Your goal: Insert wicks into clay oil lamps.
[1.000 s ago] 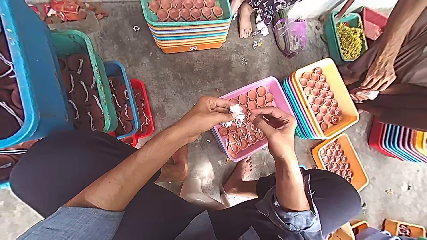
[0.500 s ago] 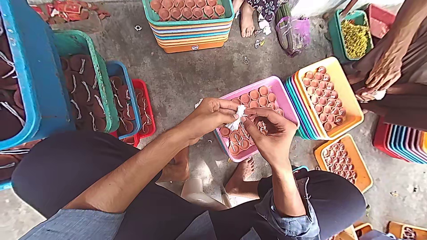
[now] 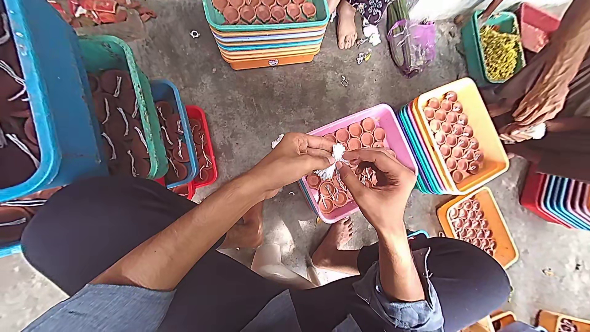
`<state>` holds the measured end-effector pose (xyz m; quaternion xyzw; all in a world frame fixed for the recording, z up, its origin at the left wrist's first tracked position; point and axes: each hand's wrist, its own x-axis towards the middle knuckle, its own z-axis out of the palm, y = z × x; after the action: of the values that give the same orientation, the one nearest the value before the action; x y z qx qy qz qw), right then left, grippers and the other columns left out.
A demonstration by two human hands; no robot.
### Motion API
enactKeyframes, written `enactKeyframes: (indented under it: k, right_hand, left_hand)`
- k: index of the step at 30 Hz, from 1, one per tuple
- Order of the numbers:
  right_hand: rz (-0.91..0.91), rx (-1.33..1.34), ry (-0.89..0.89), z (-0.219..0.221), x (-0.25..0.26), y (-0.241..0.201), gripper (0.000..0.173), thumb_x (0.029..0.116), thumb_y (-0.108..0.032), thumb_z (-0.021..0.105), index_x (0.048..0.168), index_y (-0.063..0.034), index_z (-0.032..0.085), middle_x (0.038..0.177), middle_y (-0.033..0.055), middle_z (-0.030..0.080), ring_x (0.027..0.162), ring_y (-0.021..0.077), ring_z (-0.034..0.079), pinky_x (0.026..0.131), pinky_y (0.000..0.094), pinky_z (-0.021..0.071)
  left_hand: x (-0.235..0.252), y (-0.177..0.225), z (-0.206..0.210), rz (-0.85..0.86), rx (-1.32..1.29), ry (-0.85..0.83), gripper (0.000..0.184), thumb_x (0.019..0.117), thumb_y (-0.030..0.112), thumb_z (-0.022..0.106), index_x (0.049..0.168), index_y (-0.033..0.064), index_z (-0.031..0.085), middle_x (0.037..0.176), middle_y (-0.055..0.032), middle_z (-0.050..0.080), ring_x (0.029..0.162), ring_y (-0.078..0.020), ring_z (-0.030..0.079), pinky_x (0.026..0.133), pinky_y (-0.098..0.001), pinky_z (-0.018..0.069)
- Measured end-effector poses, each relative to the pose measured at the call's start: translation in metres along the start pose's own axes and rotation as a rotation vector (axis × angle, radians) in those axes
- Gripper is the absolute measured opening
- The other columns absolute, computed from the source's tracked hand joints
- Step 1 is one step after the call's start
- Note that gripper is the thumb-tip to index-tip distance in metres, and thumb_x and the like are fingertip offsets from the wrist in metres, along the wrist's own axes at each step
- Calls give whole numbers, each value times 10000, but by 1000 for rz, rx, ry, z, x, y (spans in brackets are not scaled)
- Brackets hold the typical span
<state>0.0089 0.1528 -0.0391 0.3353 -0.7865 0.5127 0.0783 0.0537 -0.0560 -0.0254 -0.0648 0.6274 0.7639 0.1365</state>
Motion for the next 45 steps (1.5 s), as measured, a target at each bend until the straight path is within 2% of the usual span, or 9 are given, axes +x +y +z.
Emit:
enactKeyframes:
  k: [5, 8, 15, 19, 25, 34, 36, 43, 45]
  right_hand:
    - [25, 40, -20, 2, 0, 1, 194, 854, -65, 789, 1041, -23, 758, 986, 56, 750, 815, 124, 695, 694, 289, 596]
    - [34, 78, -21, 2, 1, 1, 176, 854, -43, 783, 1027, -18, 761, 958, 56, 745, 804, 127, 687, 697, 290, 589]
    - [194, 363, 3, 0, 2, -1, 198, 855, 57, 761, 1047, 5, 749, 1004, 79, 750, 756, 135, 685, 702, 283, 612]
    - [301, 499, 4, -3, 2, 1, 200, 871, 53, 750, 1063, -2, 749, 1020, 92, 744, 859, 152, 716, 774, 288, 622]
    - [358, 627, 0, -2, 2, 3, 204, 879, 47, 749, 1080, 7, 743, 1003, 107, 737, 868, 146, 708, 795, 294, 613]
    - [341, 603, -16, 0, 2, 0, 247, 895, 45, 736, 1141, 18, 739, 1014, 112, 740, 897, 163, 717, 819, 304, 619]
    - [325, 571, -23, 0, 2, -1, 256, 893, 40, 744, 1148, 24, 744, 1006, 114, 742, 865, 160, 715, 788, 297, 622]
    - [305, 472, -19, 2, 3, -5, 229, 884, 21, 780, 1112, 24, 767, 959, 98, 766, 765, 123, 713, 721, 264, 621]
    - [315, 463, -29, -1, 3, -3, 199, 896, 21, 767, 1094, 17, 774, 957, 95, 771, 783, 126, 726, 732, 266, 627]
  left_hand:
    - [-1, -1, 1, 40, 31, -5, 230, 987, 7, 632, 1204, -37, 696, 1014, -89, 759, 937, -124, 723, 852, -270, 595]
    - [-1, -1, 1, 46, 41, -20, 205, 990, 28, 646, 1177, -30, 707, 987, -80, 761, 910, -113, 722, 818, -256, 595]
    - [0, -2, 0, 57, 20, -16, 193, 974, 41, 679, 1156, -16, 709, 950, -94, 749, 875, -139, 723, 789, -272, 606]
    - [0, 0, 1, 49, -16, 8, 182, 982, 47, 668, 1150, -11, 705, 956, -97, 740, 861, -145, 717, 780, -275, 606]
    - [1, -2, 1, 89, -58, 17, 205, 961, 98, 719, 1134, -11, 709, 951, -111, 742, 839, -160, 725, 777, -287, 620]
    - [2, -5, 1, 136, -9, 63, 136, 953, 82, 720, 1061, 0, 730, 929, -94, 742, 839, -142, 715, 771, -275, 606]
    - [1, -4, 1, 150, 13, 74, 131, 949, 73, 724, 1055, -3, 731, 942, -95, 743, 852, -146, 719, 788, -278, 610]
    - [1, -5, 1, 189, 74, 93, 111, 924, 33, 741, 1025, -10, 730, 911, -86, 744, 818, -129, 723, 755, -260, 618]
    - [1, -4, 0, 169, 65, 78, 118, 928, 45, 743, 1032, -10, 726, 908, -80, 745, 815, -117, 723, 757, -251, 616]
